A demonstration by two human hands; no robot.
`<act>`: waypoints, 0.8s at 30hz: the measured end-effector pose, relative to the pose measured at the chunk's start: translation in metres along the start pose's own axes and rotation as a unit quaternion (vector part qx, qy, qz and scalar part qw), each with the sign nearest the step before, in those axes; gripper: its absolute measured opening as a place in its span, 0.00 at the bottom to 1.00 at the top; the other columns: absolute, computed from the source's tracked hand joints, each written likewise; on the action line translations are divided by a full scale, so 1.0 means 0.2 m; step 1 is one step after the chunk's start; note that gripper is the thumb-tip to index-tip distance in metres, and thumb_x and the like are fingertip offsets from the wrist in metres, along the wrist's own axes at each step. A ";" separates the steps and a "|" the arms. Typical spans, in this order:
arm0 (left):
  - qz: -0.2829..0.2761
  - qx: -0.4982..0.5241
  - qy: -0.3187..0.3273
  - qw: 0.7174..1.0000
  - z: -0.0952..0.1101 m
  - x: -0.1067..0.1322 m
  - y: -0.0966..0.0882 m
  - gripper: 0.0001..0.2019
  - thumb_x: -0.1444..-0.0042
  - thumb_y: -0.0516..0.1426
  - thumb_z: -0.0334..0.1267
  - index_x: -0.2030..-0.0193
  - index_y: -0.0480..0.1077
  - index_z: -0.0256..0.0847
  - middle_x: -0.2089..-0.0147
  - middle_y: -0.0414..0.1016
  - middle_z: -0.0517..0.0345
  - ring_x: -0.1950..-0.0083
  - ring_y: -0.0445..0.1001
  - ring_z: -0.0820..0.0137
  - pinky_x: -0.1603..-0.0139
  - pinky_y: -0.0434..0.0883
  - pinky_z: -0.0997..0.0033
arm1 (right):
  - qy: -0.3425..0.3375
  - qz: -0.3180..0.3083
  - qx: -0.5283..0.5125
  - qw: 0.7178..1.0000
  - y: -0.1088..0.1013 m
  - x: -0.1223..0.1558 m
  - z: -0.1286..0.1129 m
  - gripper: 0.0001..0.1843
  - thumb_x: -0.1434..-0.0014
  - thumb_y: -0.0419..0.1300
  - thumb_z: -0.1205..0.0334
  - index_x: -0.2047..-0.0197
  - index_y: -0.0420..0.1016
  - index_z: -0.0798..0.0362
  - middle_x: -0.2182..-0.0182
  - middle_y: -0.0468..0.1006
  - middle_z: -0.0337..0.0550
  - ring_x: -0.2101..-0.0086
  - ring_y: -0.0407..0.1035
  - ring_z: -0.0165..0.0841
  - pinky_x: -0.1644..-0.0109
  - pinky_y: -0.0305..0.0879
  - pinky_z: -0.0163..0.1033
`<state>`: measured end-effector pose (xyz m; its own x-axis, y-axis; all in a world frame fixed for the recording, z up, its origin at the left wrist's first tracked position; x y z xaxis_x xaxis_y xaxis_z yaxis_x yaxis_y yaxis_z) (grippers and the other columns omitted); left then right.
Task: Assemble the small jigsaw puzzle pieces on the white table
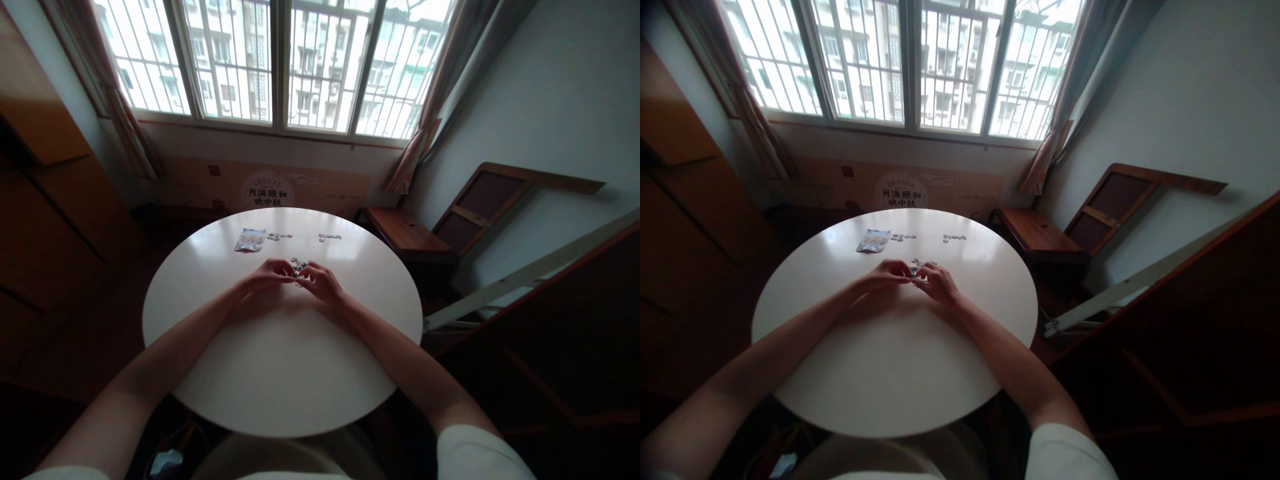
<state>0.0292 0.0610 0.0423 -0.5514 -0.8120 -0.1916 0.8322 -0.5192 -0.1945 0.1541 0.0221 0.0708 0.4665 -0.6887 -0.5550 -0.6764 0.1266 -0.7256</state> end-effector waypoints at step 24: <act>-0.017 0.018 0.012 1.000 -0.02 -0.01 -0.02 0.16 0.55 0.65 0.39 0.60 0.76 0.32 0.62 0.78 0.47 0.64 0.74 0.71 0.64 0.70 0.73 | 0.002 -0.008 -0.005 1.000 0.00 0.00 0.01 0.08 0.40 0.56 0.60 0.64 0.74 0.55 0.68 0.72 0.41 0.73 0.64 0.24 0.67 0.59 0.30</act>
<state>0.0277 0.0659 0.0393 -0.5797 -0.7877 -0.2086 0.8147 -0.5557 -0.1660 0.1551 0.0240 0.0689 0.4744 -0.6935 -0.5423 -0.6747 0.1093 -0.7300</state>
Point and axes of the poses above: each hand's wrist, its own x-axis away from the middle knuckle, its own y-axis out of the palm, z = x × y, the point moved 8 cm from there along -x, towards the middle knuckle
